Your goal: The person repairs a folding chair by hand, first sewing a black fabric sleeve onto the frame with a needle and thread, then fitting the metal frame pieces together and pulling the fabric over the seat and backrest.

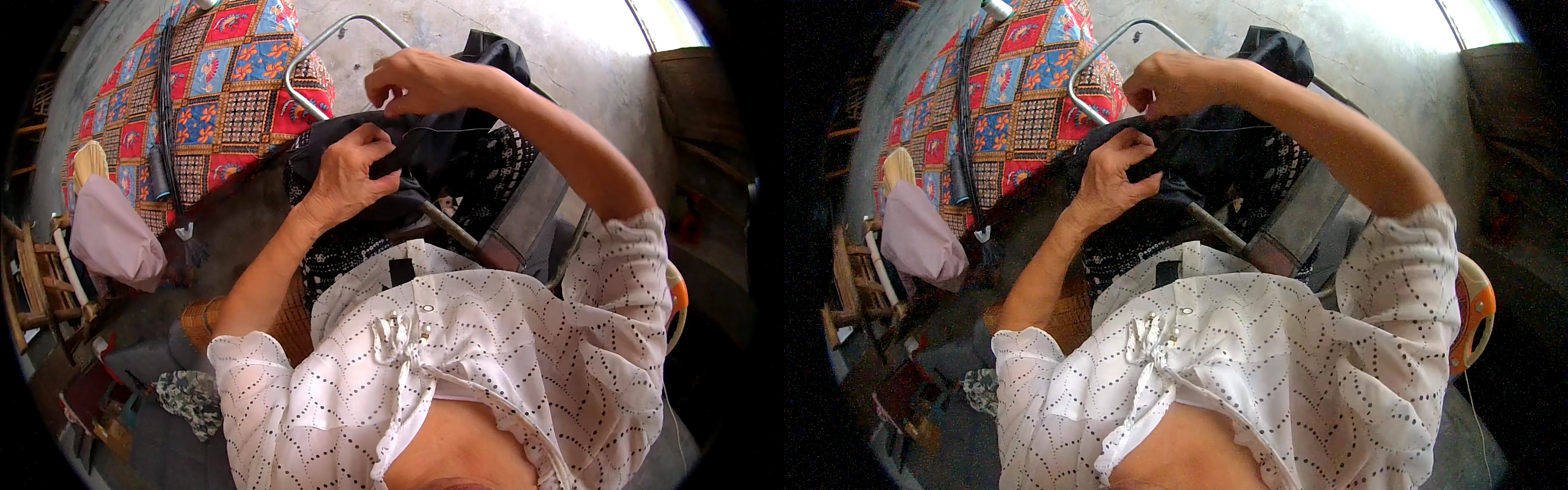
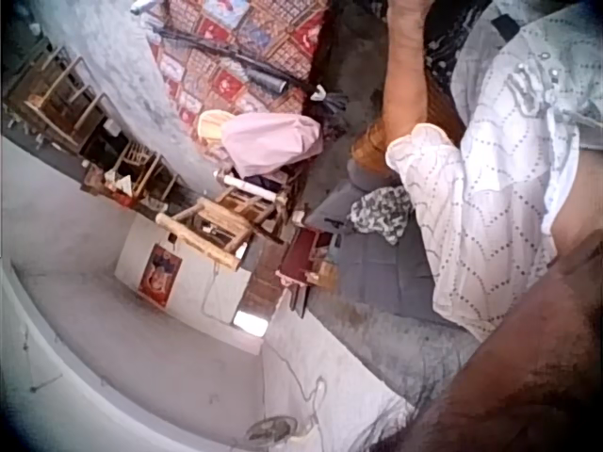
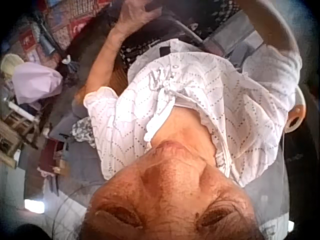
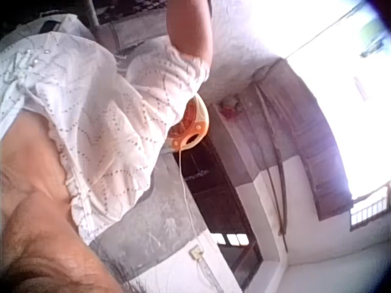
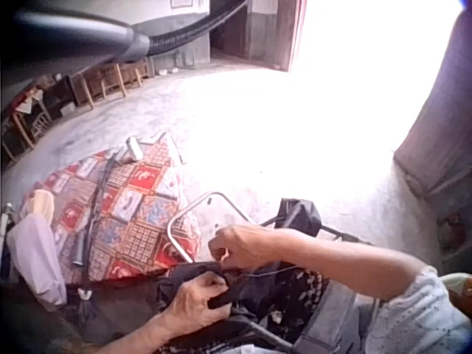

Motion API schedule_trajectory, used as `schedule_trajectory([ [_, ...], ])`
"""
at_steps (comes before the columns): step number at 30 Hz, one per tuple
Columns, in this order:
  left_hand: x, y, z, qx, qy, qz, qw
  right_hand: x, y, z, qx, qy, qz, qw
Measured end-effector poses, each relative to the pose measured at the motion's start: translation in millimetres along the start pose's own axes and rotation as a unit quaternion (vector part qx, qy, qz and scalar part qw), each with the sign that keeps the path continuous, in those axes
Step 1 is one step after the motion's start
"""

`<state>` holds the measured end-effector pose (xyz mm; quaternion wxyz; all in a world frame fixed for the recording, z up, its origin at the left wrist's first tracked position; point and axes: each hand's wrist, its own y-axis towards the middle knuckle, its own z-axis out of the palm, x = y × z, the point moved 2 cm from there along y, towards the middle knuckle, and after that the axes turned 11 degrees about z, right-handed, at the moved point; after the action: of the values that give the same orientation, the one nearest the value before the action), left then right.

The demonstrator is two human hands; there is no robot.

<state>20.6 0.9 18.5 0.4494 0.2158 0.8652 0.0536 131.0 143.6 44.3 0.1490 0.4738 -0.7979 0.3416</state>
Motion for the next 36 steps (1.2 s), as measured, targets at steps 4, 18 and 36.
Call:
schedule_trajectory([
  [4,5.1,3.4,0.5,0.008,-0.039,0.010,0.999,5.6,-68.0,18.2,-0.250,-0.033,-0.120,0.960],
  [18,0.4,9.5,-6.9,0.052,-0.069,-0.031,0.996,17.7,-82.6,80.3,-0.401,-0.142,-0.146,0.893],
  [36,7.9,9.3,-2.3,0.049,-0.075,-0.017,0.996,56.9,-114.0,72.1,-0.315,0.393,-0.071,0.861],
])
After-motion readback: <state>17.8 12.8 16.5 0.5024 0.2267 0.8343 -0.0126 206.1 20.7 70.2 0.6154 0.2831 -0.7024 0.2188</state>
